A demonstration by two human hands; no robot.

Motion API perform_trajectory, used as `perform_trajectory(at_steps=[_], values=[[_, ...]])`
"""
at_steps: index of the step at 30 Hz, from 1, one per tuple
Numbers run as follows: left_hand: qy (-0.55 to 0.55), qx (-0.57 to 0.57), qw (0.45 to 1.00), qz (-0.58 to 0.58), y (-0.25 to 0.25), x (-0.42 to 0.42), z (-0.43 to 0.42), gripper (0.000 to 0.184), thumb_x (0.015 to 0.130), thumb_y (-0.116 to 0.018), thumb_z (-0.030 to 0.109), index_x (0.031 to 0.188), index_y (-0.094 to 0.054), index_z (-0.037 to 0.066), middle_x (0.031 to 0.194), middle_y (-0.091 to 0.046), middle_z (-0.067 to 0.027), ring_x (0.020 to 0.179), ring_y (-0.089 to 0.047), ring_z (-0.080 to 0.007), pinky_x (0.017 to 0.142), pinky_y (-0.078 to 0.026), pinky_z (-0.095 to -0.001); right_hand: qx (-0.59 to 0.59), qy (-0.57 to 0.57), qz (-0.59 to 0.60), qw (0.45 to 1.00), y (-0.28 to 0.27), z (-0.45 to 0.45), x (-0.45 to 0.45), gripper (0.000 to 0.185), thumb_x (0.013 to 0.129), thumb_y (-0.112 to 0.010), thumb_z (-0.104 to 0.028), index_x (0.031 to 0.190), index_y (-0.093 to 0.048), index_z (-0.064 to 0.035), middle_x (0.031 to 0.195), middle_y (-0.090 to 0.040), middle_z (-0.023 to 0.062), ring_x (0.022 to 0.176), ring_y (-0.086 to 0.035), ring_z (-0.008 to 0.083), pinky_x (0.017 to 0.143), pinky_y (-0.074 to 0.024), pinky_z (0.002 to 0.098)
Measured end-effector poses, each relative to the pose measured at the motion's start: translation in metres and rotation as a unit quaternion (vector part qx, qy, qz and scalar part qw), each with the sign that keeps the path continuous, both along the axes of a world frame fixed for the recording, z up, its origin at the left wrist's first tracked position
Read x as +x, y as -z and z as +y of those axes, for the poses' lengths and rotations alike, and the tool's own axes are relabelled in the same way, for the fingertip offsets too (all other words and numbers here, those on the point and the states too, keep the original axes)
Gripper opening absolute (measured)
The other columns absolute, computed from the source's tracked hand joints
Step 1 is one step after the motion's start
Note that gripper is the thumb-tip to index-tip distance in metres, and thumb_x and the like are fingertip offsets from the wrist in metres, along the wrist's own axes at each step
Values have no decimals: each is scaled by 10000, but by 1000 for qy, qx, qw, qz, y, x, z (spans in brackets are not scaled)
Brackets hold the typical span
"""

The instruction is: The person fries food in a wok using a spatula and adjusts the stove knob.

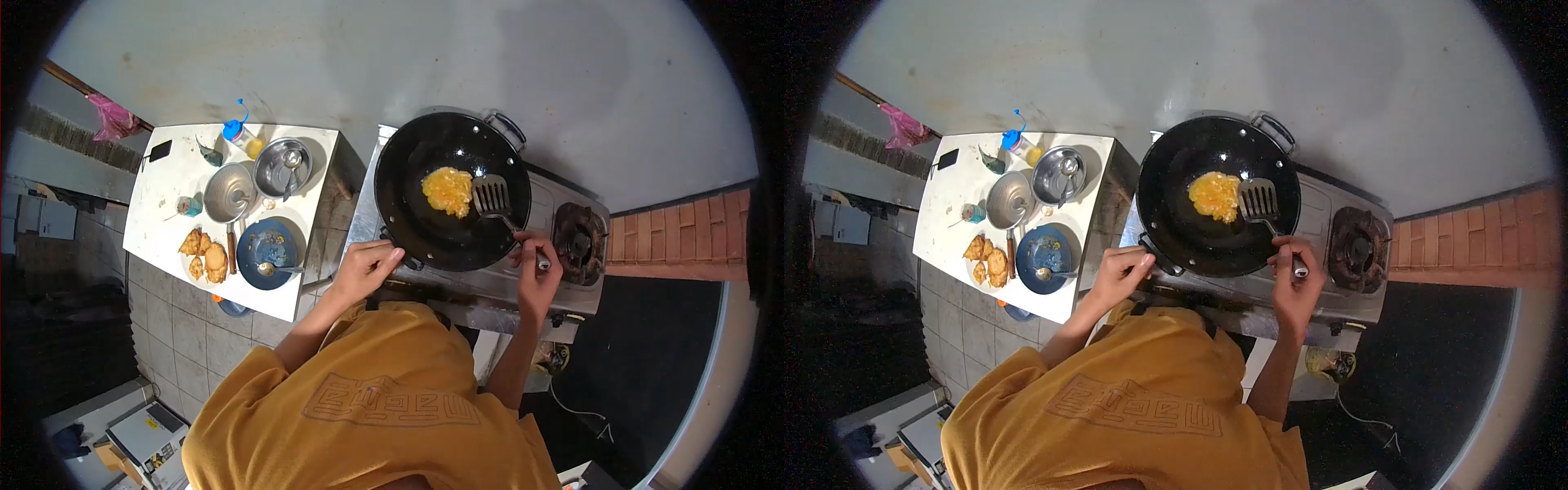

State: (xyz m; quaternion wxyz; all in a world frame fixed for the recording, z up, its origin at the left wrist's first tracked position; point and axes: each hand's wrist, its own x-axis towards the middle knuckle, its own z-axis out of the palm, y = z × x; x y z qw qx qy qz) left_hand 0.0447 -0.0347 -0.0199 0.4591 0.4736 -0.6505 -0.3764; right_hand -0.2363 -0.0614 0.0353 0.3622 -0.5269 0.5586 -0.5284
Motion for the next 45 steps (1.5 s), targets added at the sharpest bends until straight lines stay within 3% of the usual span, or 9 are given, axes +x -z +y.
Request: perform_trajectory(at_steps=[12, 14, 31, 33, 36, 40, 45], values=[[22, -23, 999, -4, -3, -1, -1, 305, 957, -592, 111, 685, -563, -24, 588, -483, -101, 490, -461, -221, 496, -362, -338, 17, 3, 21, 1000, -9, 18, 6, 126, 969, -555, -61, 886, -594, 27, 927, -659, 60, 703, -571, 90, 647, -470, 246], [39, -21, 998, -38, -8, 1, 2, 317, 968, -553, 84, 681, -557, -50, 589, -532, -109, 511, -539, -226, 507, -398, -335, 14, -3, 25, 1000, -7, 22, 7, 129, 967, -559, -62, 883, -595, 30, 921, -658, 60, 696, -570, 90, 647, -469, 245], [4, -15, 999, -34, -18, 15, 5, 332, 964, -553, 97, 663, -565, -42, 589, -536, -109, 515, -533, -220, 504, -386, -337, 79, -51, 39, 995, -10, 7, 21, 121, 944, -580, -68, 877, -600, 32, 861, -651, 72, 686, -571, 103, 656, -465, 269], [0, -15, 999, -28, -17, 14, 3, 331, 964, -553, 94, 663, -562, -45, 590, -537, -110, 516, -534, -222, 506, -387, -336, 7, -95, 129, 987, -9, 5, 19, 79, 921, -586, -32, 877, -585, 33, 874, -650, 103, 729, -593, 154, 696, -476, 295], [18, 6, 999, -45, -15, 11, 0, 327, 965, -551, 89, 669, -560, -49, 594, -543, -114, 523, -539, -224, 515, -396, -338, 0, -138, 155, 978, -25, 7, 19, 40, 894, -597, -1, 885, -571, 29, 897, -638, 124, 787, -607, 207, 744, -477, 309], [12, -8, 1000, -16, -13, 7, -7, 279, 948, -590, 82, 696, -570, -36, 602, -513, -103, 497, -485, -218, 502, -376, -333, 2, -177, 170, 969, -31, 8, 17, 63, 885, -596, 24, 891, -534, 21, 930, -620, 123, 832, -602, 221, 762, -470, 309], [11, -9, 999, -29, -8, 5, -10, 294, 955, -588, 90, 687, -571, -31, 600, -517, -99, 495, -488, -205, 497, -371, -326, 32, -233, 113, 965, -28, 6, 18, 115, 904, -551, 51, 930, -454, -5, 930, -543, 99, 798, -482, 199, 772, -430, 287]])
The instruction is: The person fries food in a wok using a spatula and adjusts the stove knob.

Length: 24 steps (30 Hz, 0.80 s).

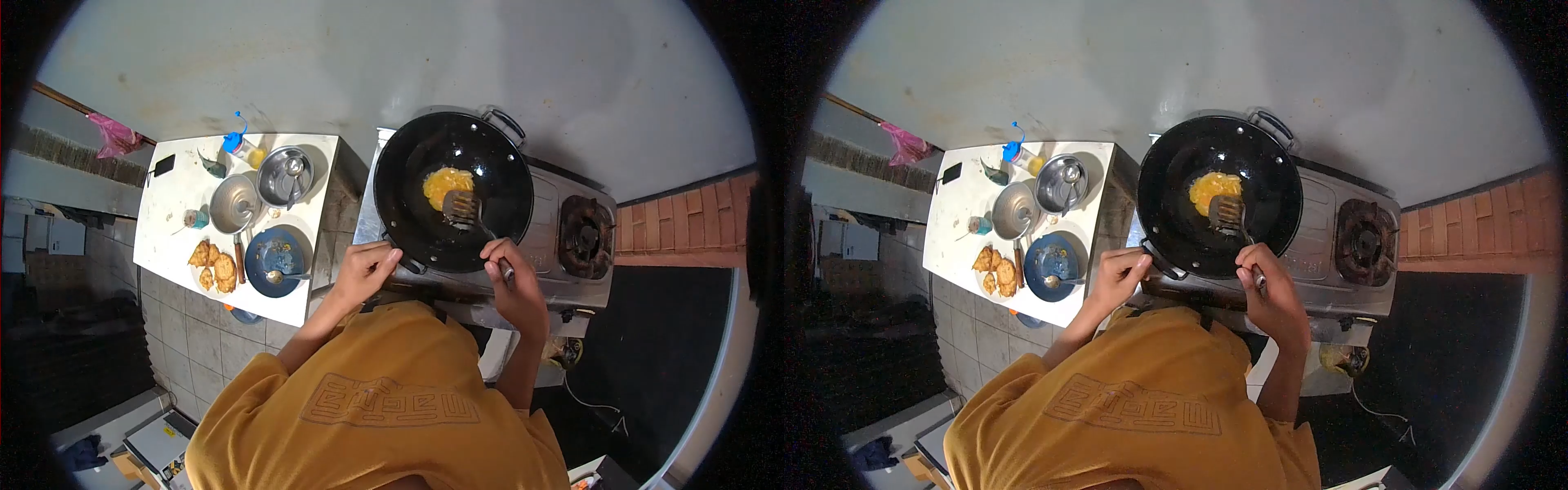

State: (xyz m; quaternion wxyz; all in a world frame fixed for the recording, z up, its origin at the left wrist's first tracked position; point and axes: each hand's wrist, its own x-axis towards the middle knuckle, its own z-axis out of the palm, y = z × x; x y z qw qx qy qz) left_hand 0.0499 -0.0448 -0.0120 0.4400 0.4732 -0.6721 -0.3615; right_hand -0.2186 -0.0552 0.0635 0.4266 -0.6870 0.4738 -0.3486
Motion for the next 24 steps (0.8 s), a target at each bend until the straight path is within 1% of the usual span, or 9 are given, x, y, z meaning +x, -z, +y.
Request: perform_trajectory(at_steps=[1, 3, 9, 11, 15, 17, 19, 22, 24], values=[[0, 4, 1000, 10, -1, -1, 0, 302, 958, -587, 95, 683, -572, -29, 598, -517, -96, 494, -488, -200, 495, -369, -324, -2, 2, -1, 1000, 1, -2, -1, 115, 904, -551, 51, 930, -454, -5, 930, -543, 99, 798, -482, 199, 772, -430, 287], [2, 6, 1000, 18, -1, -2, -1, 310, 961, -586, 100, 679, -573, -27, 596, -517, -94, 493, -489, -196, 494, -366, -322, 9, 10, -6, 1000, 7, -6, -1, 115, 909, -533, 60, 941, -449, -13, 918, -513, 92, 785, -432, 194, 791, -405, 265], [10, 8, 1000, 3, 0, -3, -3, 322, 966, -583, 105, 672, -573, -27, 602, -521, -93, 495, -491, -190, 492, -365, -319, -18, 36, -10, 999, 13, -13, 2, 104, 913, -532, 53, 943, -456, -11, 920, -512, 96, 796, -427, 176, 796, -398, 259], [11, 11, 1000, 0, -3, -4, -3, 355, 986, -534, 103, 669, -547, -54, 585, -525, -108, 510, -524, -212, 509, -390, -334, -22, 42, -8, 999, 13, -13, 2, 96, 917, -531, 48, 946, -459, -9, 924, -516, 96, 794, -427, 173, 792, -400, 259], [13, 10, 1000, -1, -3, -3, -2, 356, 987, -534, 106, 670, -552, -55, 587, -530, -107, 520, -530, -211, 514, -393, -333, -26, 52, -6, 998, 15, -13, 2, 79, 927, -527, 36, 953, -468, -8, 936, -528, 94, 785, -430, 166, 778, -403, 258], [5, 9, 1000, 9, -1, -2, 0, 320, 967, -581, 108, 679, -573, -31, 612, -531, -99, 500, -494, -192, 496, -370, -322, -29, 53, -8, 998, 16, -13, 2, 78, 926, -532, 32, 949, -469, -8, 936, -528, 93, 785, -427, 161, 776, -402, 256], [3, 10, 1000, 5, -1, -2, 0, 318, 966, -581, 107, 680, -574, -32, 612, -532, -100, 501, -495, -193, 497, -371, -321, -33, 55, -10, 998, 18, -13, 2, 78, 924, -537, 29, 945, -471, -7, 935, -528, 92, 785, -425, 156, 775, -400, 254], [0, 10, 1000, 3, -2, -1, 1, 316, 965, -580, 103, 680, -573, -32, 607, -527, -101, 503, -493, -194, 499, -370, -321, -28, 69, -35, 997, 19, -10, 1, 75, 932, -554, 6, 936, -480, -5, 946, -537, 80, 789, -435, 139, 765, -400, 248], [-1, 8, 1000, 6, -1, 0, 1, 315, 964, -579, 100, 679, -572, -32, 602, -523, -101, 502, -490, -195, 499, -368, -321, -39, 129, -86, 987, 17, -7, 1, 84, 947, -566, -29, 919, -490, -7, 965, -558, 63, 795, -471, 115, 743, -414, 247]])
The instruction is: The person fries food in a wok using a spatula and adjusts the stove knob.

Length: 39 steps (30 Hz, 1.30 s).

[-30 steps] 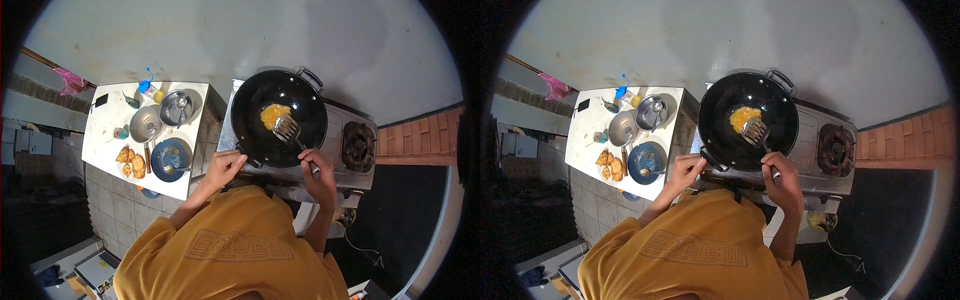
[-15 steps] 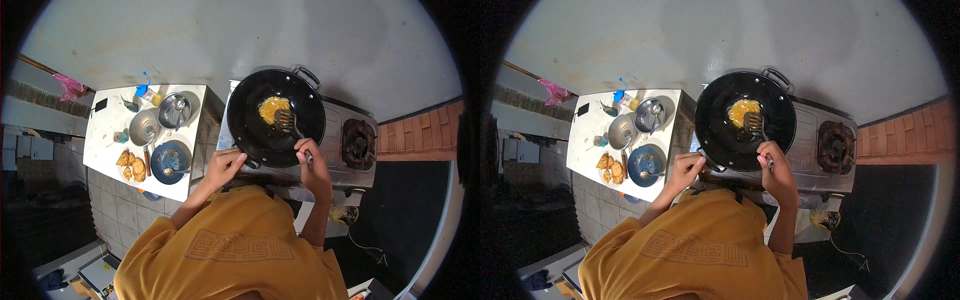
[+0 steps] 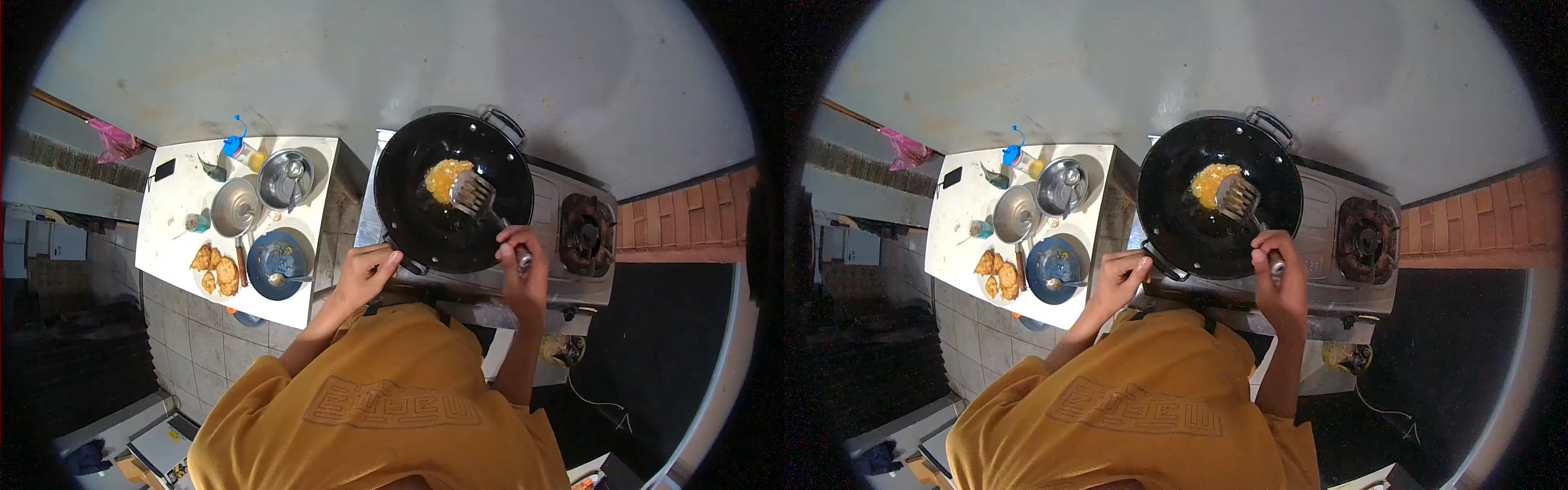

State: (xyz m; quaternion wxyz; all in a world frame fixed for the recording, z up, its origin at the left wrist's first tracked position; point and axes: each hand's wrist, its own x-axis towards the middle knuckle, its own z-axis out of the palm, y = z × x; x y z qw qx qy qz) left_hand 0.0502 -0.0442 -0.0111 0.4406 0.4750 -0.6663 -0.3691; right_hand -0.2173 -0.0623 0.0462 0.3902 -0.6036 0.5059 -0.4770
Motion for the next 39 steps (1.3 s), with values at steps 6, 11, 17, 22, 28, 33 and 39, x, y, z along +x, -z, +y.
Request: perform_trajectory(at_steps=[6, 11, 17, 22, 28, 33, 39], values=[[-10, 2, 1000, 25, 14, 2, -3, 337, 965, -569, 91, 654, -548, -36, 584, -501, -99, 496, -477, -197, 501, -364, -327, 1, 48, -114, 992, 10, -6, -5, 79, 996, -544, -110, 954, -521, -46, 1034, -592, 77, 766, -544, 89, 686, -437, 236], [-19, -1, 999, 33, 4, -2, -8, 351, 970, -563, 98, 646, -545, -35, 576, -503, -97, 493, -474, -196, 501, -362, -327, -21, 32, -159, 986, 51, -18, 10, 85, 1007, -517, -89, 947, -514, -28, 1049, -598, 99, 754, -547, 102, 685, -445, 247], [-21, -8, 999, 36, 5, -2, -2, 335, 965, -565, 86, 654, -557, -37, 578, -509, -97, 497, -478, -193, 500, -361, -323, -11, 23, -177, 984, 78, -18, 14, 83, 1008, -519, -91, 971, -520, -16, 1072, -604, 107, 736, -568, 125, 681, -474, 271], [-29, 4, 999, 41, 7, -2, 9, 318, 959, -569, 76, 664, -568, -40, 586, -522, -96, 503, -484, -191, 507, -366, -324, 19, 71, -133, 988, 82, -7, 9, 103, 980, -576, -85, 1042, -514, -31, 911, -523, 58, 709, -565, 113, 613, -467, 243], [-10, 16, 999, 35, 11, -4, 20, 326, 965, -565, 89, 668, -567, -45, 597, -543, -91, 518, -504, -182, 516, -379, -316, 130, 112, -185, 968, 73, 11, 0, 203, 957, -600, -57, 1124, -486, -33, 985, -463, 66, 671, -557, 113, 587, -495, 257], [0, 26, 999, 34, 14, -12, 26, 340, 971, -561, 102, 662, -561, -37, 600, -551, -85, 519, -509, -180, 515, -387, -315, 135, 140, -145, 970, 80, 26, -12, 247, 943, -615, -59, 1155, -491, -34, 1053, -458, 79, 704, -566, 109, 582, -502, 255], [37, 64, 997, 10, 12, -27, 46, 339, 977, -566, 138, 678, -577, -22, 590, -535, -78, 512, -500, -179, 506, -377, -317, 194, 163, -132, 958, 82, 37, -19, 284, 946, -623, -98, 1183, -481, -36, 1116, -453, 86, 750, -574, 114, 588, -501, 246]])
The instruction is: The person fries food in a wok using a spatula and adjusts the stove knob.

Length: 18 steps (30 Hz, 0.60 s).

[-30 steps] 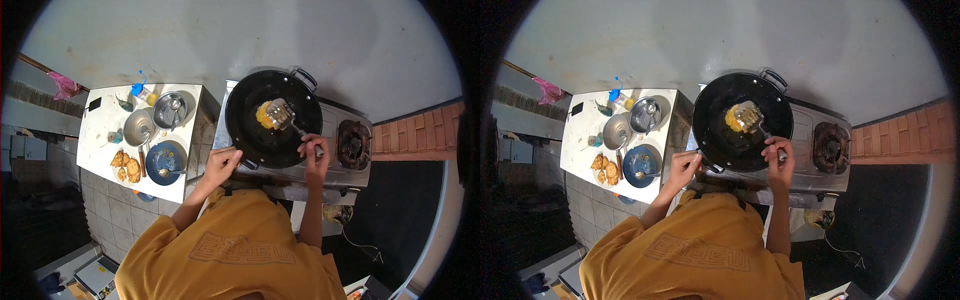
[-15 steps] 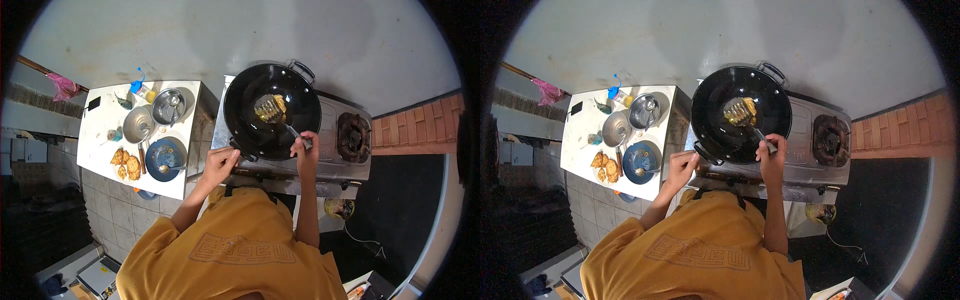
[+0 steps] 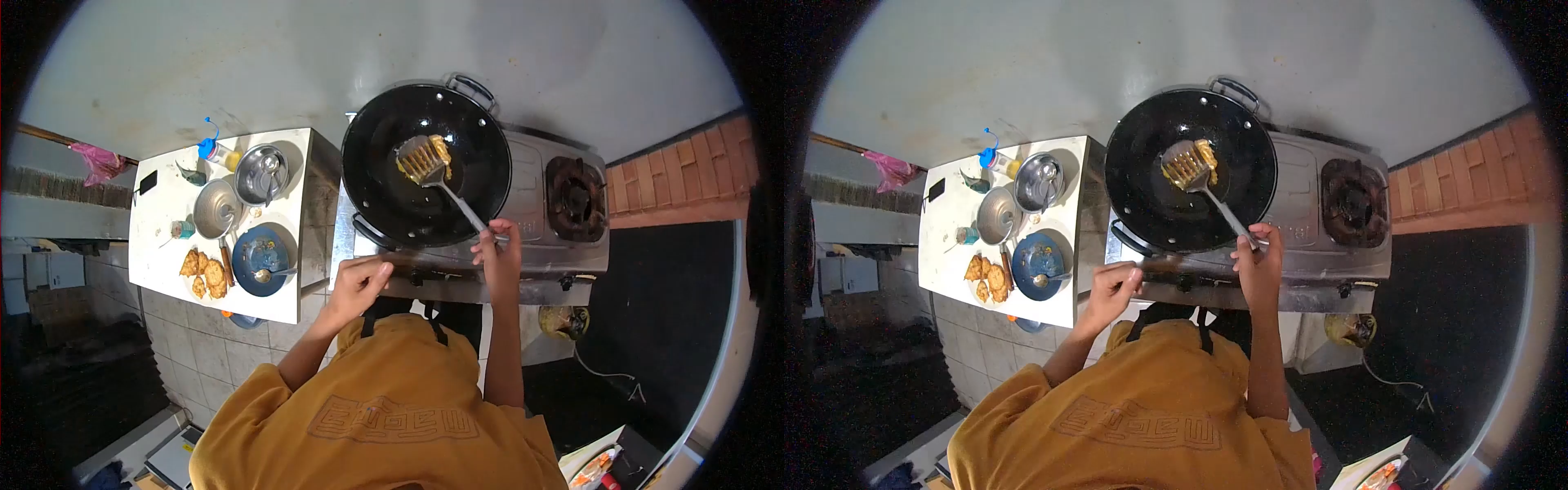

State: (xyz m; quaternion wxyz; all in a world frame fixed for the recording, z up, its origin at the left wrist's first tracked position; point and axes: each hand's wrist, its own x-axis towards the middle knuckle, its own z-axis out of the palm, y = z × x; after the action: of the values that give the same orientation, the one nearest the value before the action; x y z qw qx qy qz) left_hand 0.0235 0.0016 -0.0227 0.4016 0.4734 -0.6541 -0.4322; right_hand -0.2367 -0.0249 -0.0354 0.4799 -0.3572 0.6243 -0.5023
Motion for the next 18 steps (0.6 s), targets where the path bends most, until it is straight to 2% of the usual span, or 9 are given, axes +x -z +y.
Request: perform_trajectory(at_steps=[2, 4, 8, 10, 11, 13, 14, 15, 18], values=[[13, 15, 1000, -13, -4, -9, 12, 338, 976, -570, 146, 682, -580, -19, 592, -535, -77, 512, -500, -178, 505, -374, -317, 4, 2, -16, 1000, -4, 7, -2, 287, 953, -616, -113, 1192, -476, -36, 1136, -448, 85, 765, -575, 120, 604, -506, 252], [24, 43, 999, -12, 1, -15, 24, 330, 973, -582, 160, 691, -586, -11, 591, -525, -75, 509, -495, -180, 503, -369, -315, -10, 32, 34, 999, -4, 16, -11, 300, 968, -605, -152, 1207, -464, -38, 1170, -433, 76, 816, -571, 131, 667, -508, 261], [-3, 133, 983, -124, 28, -31, 39, 385, 980, -578, 258, 717, -613, -22, 642, -587, -120, 509, -492, -233, 513, -385, -355, -28, 119, 50, 991, -11, 62, -36, 264, 971, -594, -152, 1182, -483, -38, 1193, -417, 75, 858, -556, 142, 736, -498, 276], [-32, 223, 934, -277, 44, -40, 41, 419, 971, -579, 339, 775, -654, -23, 720, -655, -162, 560, -581, -285, 566, -447, -390, -105, 104, 146, 978, -11, 89, -47, 202, 961, -578, -119, 1136, -515, -38, 1146, -442, 83, 843, -534, 143, 734, -476, 280], [-23, 222, 930, -292, 59, -43, 43, 419, 971, -579, 339, 775, -654, -23, 720, -655, -162, 560, -581, -285, 566, -447, -390, -99, 117, 134, 979, -9, 102, -51, 202, 961, -578, -119, 1136, -515, -38, 1146, -442, 83, 843, -534, 143, 734, -476, 280], [-34, 205, 935, -288, 90, -49, 49, 433, 960, -581, 389, 870, -680, -23, 786, -690, -189, 656, -666, -323, 642, -500, -419, -47, 84, 156, 983, 2, 129, -58, 161, 940, -564, -72, 1095, -539, -37, 1089, -465, 94, 817, -524, 144, 707, -460, 284], [-16, 242, 918, -314, 101, -50, 50, 465, 955, -572, 427, 950, -684, -24, 861, -706, -209, 755, -698, -357, 711, -520, -449, -51, 84, 160, 982, 14, 143, -59, 168, 923, -560, -49, 1089, -545, -36, 1051, -478, 94, 796, -518, 144, 673, -440, 275], [-25, 220, 926, -307, 125, -49, 54, 444, 968, -575, 398, 950, -681, -33, 826, -708, -188, 690, -692, -295, 664, -517, -403, -40, 67, 134, 988, 24, 156, -61, 179, 915, -571, -40, 1093, -548, -37, 1049, -472, 90, 782, -513, 148, 657, -430, 270], [-78, 269, 933, -224, 132, -72, 57, 391, 998, -569, 325, 964, -643, -57, 799, -680, -111, 638, -616, -131, 559, -468, -292, -18, 49, 68, 996, 52, 197, -63, 163, 910, -584, -26, 1070, -557, -42, 1024, -462, 90, 745, -492, 138, 630, -414, 272]])
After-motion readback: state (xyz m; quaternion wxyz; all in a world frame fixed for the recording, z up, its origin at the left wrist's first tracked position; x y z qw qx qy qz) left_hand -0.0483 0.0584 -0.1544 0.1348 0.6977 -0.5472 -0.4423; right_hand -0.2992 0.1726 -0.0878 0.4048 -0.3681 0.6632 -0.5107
